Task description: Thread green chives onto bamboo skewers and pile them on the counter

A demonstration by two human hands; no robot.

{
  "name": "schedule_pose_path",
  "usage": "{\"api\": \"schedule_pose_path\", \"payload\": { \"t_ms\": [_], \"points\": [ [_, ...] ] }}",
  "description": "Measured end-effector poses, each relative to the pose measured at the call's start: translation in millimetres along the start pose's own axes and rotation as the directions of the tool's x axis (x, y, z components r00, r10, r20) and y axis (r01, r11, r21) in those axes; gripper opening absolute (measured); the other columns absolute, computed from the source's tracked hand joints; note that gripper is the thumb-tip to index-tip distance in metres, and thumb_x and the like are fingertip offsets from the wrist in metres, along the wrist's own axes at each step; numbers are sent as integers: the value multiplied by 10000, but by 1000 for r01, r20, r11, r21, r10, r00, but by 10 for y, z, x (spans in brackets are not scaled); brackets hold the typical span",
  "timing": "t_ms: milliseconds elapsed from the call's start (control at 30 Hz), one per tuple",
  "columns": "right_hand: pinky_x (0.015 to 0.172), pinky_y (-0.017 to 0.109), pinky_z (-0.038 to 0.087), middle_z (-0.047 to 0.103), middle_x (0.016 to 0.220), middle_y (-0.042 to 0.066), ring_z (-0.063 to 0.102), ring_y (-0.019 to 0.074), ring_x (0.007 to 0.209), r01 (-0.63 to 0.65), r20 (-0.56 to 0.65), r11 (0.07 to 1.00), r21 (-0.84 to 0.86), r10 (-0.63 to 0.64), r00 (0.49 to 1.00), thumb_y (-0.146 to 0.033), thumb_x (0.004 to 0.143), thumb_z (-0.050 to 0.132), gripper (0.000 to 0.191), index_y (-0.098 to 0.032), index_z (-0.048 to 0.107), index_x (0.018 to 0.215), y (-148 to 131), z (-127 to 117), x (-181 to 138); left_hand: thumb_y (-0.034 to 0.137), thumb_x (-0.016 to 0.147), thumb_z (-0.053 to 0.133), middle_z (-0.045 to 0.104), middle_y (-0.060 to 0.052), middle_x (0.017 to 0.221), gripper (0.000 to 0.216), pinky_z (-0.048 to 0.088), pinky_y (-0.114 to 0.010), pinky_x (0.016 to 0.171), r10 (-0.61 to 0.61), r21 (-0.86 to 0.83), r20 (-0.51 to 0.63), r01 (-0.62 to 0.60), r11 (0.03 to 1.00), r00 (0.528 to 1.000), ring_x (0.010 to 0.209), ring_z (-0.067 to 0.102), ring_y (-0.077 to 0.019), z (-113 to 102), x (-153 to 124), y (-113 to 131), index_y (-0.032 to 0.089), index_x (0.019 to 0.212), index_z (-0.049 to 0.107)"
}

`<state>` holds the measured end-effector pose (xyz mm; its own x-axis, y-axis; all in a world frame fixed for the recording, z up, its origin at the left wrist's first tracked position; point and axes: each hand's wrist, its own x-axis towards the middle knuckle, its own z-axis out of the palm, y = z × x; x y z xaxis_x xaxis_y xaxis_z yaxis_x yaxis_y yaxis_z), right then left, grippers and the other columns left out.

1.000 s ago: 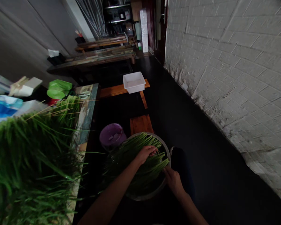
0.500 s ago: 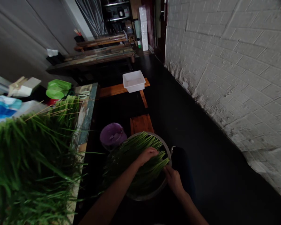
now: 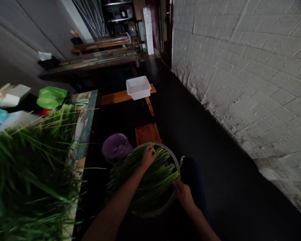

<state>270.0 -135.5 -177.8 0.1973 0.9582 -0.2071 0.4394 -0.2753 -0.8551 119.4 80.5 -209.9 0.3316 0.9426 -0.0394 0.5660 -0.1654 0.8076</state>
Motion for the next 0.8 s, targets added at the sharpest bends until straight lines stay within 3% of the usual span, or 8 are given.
{"api": "schedule_pose_path", "payload": {
  "t_ms": [100, 233, 333, 433, 500, 667, 800],
  "points": [
    [490, 201, 371, 551, 558, 2, 493, 111, 478, -5, 11, 1000, 17, 5, 1000, -514, 924, 272, 495, -173, 561, 711, -25, -19, 0, 299, 735, 602, 612, -34, 855, 112, 412, -326, 809, -65, -210, 195, 107, 972, 979, 829, 560, -184, -34, -117, 94, 198, 754, 559],
    [497, 193, 379, 557, 575, 1, 504, 110, 498, 10, 30, 999, 50, -12, 999, -520, 919, 284, 490, -170, 563, 718, -78, -54, 16, 330, 746, 559, 642, -10, 774, 277, 415, -289, 739, -155, -402, 413, 332, 853, 897, 733, 569, -155, -28, -248, 193, 175, 974, 579],
    [495, 192, 381, 554, 569, 2, 506, 110, 501, 19, 26, 998, 53, -20, 999, -517, 918, 295, 491, -164, 568, 714, -99, -70, 17, 350, 733, 579, 659, -26, 846, 320, 388, -290, 819, -166, -439, 446, 377, 816, 880, 843, 570, -167, -3, -295, 207, 153, 979, 635],
    [496, 192, 385, 562, 580, 0, 500, 106, 496, 26, 29, 997, 71, -29, 999, -502, 923, 305, 477, -160, 577, 732, -106, -78, -3, 377, 677, 655, 652, -46, 904, 271, 374, -291, 846, -113, -419, 436, 313, 853, 893, 916, 554, -195, 5, -300, 182, 139, 804, 680],
    [482, 191, 380, 552, 566, -7, 488, 102, 480, 26, 31, 997, 76, -28, 999, -509, 922, 308, 481, -161, 578, 728, -113, -82, -19, 391, 658, 682, 651, -45, 915, 278, 378, -292, 840, -83, -410, 432, 277, 869, 898, 922, 552, -197, -4, -292, 173, 144, 785, 672],
    [468, 192, 372, 530, 539, -14, 474, 101, 467, 36, 25, 998, 53, -37, 999, -553, 911, 296, 518, -166, 567, 697, -120, -77, -10, 456, 715, 629, 646, -1, 693, 361, 406, -288, 727, -117, -420, 534, 383, 823, 837, 676, 567, -147, -40, -293, 287, 154, 912, 621],
    [483, 197, 372, 531, 549, -13, 485, 108, 485, 39, 29, 999, 38, -40, 999, -561, 910, 279, 524, -173, 549, 683, -97, -55, 34, 455, 676, 667, 639, -23, 704, 367, 392, -266, 695, -125, -492, 517, 413, 766, 847, 658, 534, -128, -47, -319, 464, 120, 826, 655]
  ]
}}
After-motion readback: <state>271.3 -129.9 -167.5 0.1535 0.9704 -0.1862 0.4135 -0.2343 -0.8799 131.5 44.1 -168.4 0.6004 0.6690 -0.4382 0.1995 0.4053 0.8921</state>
